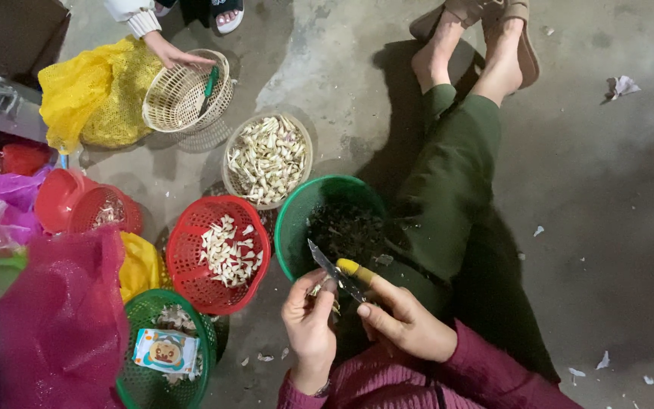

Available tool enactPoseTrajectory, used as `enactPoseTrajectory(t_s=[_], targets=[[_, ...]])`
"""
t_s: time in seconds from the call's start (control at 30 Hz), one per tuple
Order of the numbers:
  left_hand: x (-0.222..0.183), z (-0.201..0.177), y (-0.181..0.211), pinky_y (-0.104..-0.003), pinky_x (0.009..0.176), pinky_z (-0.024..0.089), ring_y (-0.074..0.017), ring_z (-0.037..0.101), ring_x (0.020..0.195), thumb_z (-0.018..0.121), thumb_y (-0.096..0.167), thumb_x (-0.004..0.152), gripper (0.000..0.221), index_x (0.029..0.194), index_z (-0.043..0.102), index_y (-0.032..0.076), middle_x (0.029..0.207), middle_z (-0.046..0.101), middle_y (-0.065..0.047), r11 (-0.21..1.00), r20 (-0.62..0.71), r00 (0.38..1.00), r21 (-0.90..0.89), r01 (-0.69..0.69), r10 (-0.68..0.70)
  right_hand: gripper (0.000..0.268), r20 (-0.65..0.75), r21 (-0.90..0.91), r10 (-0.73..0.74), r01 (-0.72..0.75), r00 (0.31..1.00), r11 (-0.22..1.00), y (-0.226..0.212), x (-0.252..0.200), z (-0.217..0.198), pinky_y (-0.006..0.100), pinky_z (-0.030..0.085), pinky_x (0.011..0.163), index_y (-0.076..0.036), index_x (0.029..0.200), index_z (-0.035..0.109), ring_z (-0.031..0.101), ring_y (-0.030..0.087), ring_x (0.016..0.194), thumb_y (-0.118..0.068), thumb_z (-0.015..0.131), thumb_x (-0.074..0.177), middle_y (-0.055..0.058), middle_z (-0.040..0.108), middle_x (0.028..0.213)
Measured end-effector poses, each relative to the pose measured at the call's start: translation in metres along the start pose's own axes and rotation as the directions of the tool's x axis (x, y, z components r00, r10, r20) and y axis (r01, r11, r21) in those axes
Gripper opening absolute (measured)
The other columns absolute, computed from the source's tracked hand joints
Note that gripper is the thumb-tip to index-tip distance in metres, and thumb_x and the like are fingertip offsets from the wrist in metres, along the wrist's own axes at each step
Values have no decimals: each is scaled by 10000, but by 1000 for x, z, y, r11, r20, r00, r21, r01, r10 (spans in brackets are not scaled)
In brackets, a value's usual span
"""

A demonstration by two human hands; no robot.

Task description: Trimming and peeling garlic cloves using a small knife while sitting on the floor

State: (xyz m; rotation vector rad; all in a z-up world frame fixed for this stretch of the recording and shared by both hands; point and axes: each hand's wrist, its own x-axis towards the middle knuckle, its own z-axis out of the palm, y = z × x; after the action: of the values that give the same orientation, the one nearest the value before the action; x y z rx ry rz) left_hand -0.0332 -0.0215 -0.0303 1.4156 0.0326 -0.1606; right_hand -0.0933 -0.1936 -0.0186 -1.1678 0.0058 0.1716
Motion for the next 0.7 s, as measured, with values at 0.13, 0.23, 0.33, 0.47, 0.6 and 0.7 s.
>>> enactPoseTrajectory(t_s=[0.13,0.23,0.33,0.47,0.6,0.7], targets=[[-1,3,5,-258,807,527,-160,679,873,627,-130,877,297,1151,719,-60,1027,771,-132,1000,-6,1000,-18,11,-11,627,-3,34,6,-6,1000,999,-1,0,0,220,440,543,-60,1595,365,529,90,617,-84,568,1003,34,646,784],[-2,4,6,-245,768,524,-151,681,845,651,-92,898,244,1128,724,-60,1005,781,-130,1000,14,1000,27,8,-8,616,4,123,57,-57,998,991,-5,0,-1,203,396,467,-70,1593,355,518,95,548,-63,546,1007,48,623,710],[-2,6,9,-252,798,531,-145,675,866,675,-92,881,229,1099,730,-46,1042,775,-111,995,39,998,89,-42,38,602,-18,141,148,-144,989,980,-7,2,-1,194,346,391,-110,1583,378,470,90,453,-94,532,1001,64,635,678],[-1,15,21,-257,801,530,-173,677,914,656,-134,882,229,1081,724,-45,1098,734,-122,991,136,985,66,-113,104,629,-95,238,147,-121,985,964,-1,-1,-1,202,335,344,-151,1614,310,438,103,413,-118,494,1014,74,610,670],[4,10,12,-280,895,556,-208,749,974,562,-180,844,374,1145,736,-42,1136,781,-153,992,55,997,108,-68,63,786,-9,-100,66,-67,998,993,-10,-8,13,244,516,581,-142,1651,147,609,126,627,-95,569,990,66,703,797],[0,18,26,-237,865,518,-150,699,947,550,-164,825,417,1180,746,-65,1122,779,-102,987,77,996,148,-64,53,772,-20,-22,29,-29,999,999,-4,-4,12,235,469,543,-150,1658,132,560,117,606,-84,544,1009,69,667,795]])
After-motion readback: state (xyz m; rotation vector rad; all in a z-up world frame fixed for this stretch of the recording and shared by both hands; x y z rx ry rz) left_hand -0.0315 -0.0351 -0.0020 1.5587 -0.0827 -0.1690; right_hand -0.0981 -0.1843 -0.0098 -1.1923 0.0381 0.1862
